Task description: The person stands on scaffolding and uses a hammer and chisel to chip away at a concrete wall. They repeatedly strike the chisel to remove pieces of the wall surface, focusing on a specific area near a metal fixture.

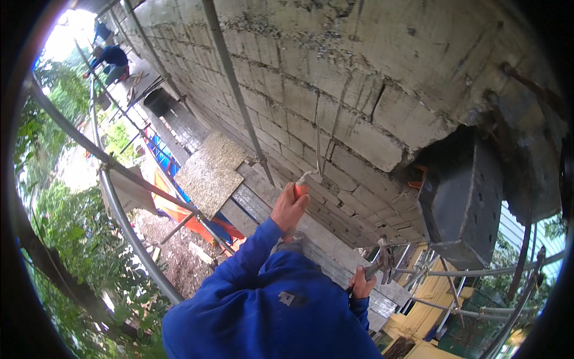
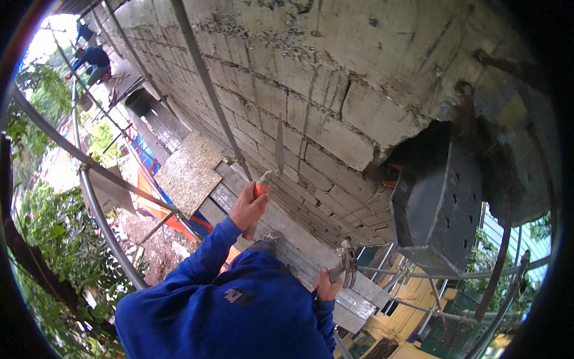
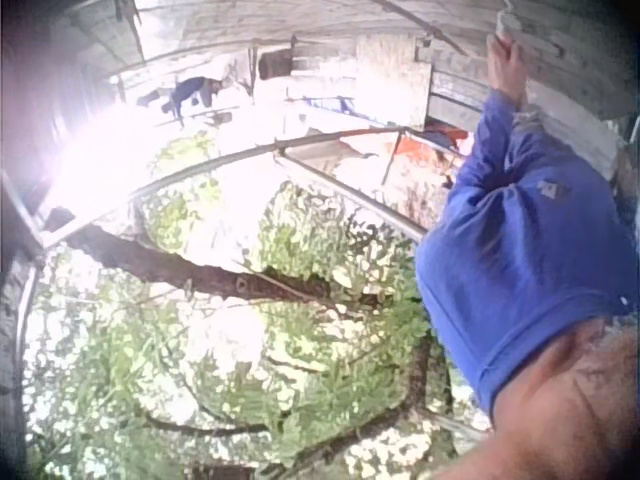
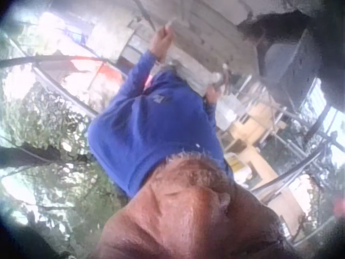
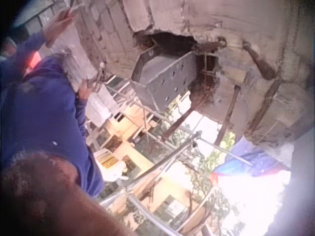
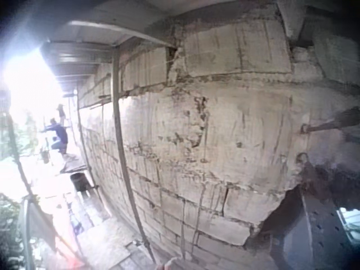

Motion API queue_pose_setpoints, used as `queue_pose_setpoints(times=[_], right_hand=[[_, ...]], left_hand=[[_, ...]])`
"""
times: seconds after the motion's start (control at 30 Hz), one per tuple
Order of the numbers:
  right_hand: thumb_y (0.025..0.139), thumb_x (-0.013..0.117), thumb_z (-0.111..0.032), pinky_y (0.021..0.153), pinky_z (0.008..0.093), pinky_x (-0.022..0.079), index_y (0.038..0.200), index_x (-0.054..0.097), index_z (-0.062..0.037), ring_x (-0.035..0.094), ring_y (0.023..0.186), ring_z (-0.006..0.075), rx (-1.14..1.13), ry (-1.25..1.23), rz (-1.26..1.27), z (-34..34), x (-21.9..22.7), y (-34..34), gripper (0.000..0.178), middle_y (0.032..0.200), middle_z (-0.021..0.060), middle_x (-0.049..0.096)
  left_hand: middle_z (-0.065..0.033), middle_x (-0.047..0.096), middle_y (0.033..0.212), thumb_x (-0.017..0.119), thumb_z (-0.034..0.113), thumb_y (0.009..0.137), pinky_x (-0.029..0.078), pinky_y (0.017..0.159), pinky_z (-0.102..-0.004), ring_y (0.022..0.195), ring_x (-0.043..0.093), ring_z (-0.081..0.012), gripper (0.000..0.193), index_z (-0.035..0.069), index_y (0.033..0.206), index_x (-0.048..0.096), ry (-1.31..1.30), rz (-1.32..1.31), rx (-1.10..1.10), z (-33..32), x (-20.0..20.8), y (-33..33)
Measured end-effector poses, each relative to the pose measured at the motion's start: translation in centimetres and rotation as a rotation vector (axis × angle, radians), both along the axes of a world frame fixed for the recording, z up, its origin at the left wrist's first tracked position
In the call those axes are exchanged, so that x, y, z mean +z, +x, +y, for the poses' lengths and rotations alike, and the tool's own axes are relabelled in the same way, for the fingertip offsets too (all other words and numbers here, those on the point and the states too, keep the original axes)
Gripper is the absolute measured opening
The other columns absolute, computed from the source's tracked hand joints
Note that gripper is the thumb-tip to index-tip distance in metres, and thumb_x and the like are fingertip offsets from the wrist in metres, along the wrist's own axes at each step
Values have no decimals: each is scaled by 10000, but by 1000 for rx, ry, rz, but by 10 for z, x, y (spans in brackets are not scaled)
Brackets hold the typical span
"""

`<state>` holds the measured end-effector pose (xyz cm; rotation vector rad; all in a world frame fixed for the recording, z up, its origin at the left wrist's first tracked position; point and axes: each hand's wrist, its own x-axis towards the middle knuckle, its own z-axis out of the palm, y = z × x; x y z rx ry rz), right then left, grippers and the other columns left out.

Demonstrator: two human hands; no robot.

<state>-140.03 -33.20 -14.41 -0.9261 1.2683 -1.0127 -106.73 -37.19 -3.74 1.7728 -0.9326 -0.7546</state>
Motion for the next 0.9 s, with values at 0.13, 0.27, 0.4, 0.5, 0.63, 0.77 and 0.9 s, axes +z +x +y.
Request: queue_pose_setpoints(times=[0.13, 0.27, 0.4, 0.5, 0.63, 0.77, 0.9], right_hand=[[890, 674, -260, 369, 268, 367, 713, 507, -67, 451, 381, 112, -14, 1, 1, -2, 8, 5, 311, 490, 19, 472], [922, 647, -252, 360, 270, 373, 775, 485, -77, 428, 378, 113, 7, -4, -32, -4, 8, 10, 280, 495, 11, 438], [915, 656, -276, 365, 274, 372, 760, 491, -73, 430, 376, 113, -18, -9, -19, -5, -4, 7, 304, 487, 18, 449], [900, 670, -315, 375, 269, 367, 721, 497, -66, 441, 378, 113, -27, -19, -42, -4, 6, 13, 352, 480, 34, 471], [907, 662, -305, 375, 271, 368, 723, 490, -67, 445, 385, 116, -11, -19, -52, -5, 10, 12, 347, 483, 39, 471], [908, 659, -302, 374, 272, 368, 724, 491, -65, 445, 384, 120, -20, -38, -79, -4, 12, 10, 344, 487, 39, 475], [911, 655, -302, 370, 273, 366, 728, 481, -76, 432, 379, 119, -29, -13, -64, -4, 11, 7, 338, 484, 29, 456]], left_hand=[[-142, 568, 810, 614, 258, 876, 471, 656, -385, 721, 595, -264, 316, 4, 1022, 496, -37, 100, 21, -1, -7, 21], [-51, 541, 717, 615, 228, 901, 464, 527, -309, 600, 568, -140, 258, 14, 986, 497, -61, 178, 53, 1, 14, 31], [-30, 538, 702, 628, 233, 901, 468, 481, -297, 560, 560, -114, 259, 15, 962, 501, -56, 200, 71, 1, 35, 37], [-35, 539, 709, 633, 241, 896, 474, 481, -303, 561, 562, -119, 267, 16, 957, 503, -37, 238, 76, 3, 45, 41], [-38, 535, 705, 636, 241, 890, 480, 479, -308, 559, 563, -123, 266, 18, 951, 505, -8, 261, 84, 4, 51, 42], [-34, 529, 698, 637, 240, 886, 485, 477, -300, 546, 554, -119, 262, 20, 946, 507, -1, 307, 80, 1, 60, 38], [-45, 545, 691, 629, 220, 890, 488, 468, -311, 521, 567, -137, 262, 9, 984, 504, -10, 327, 84, -3, 52, 40]])
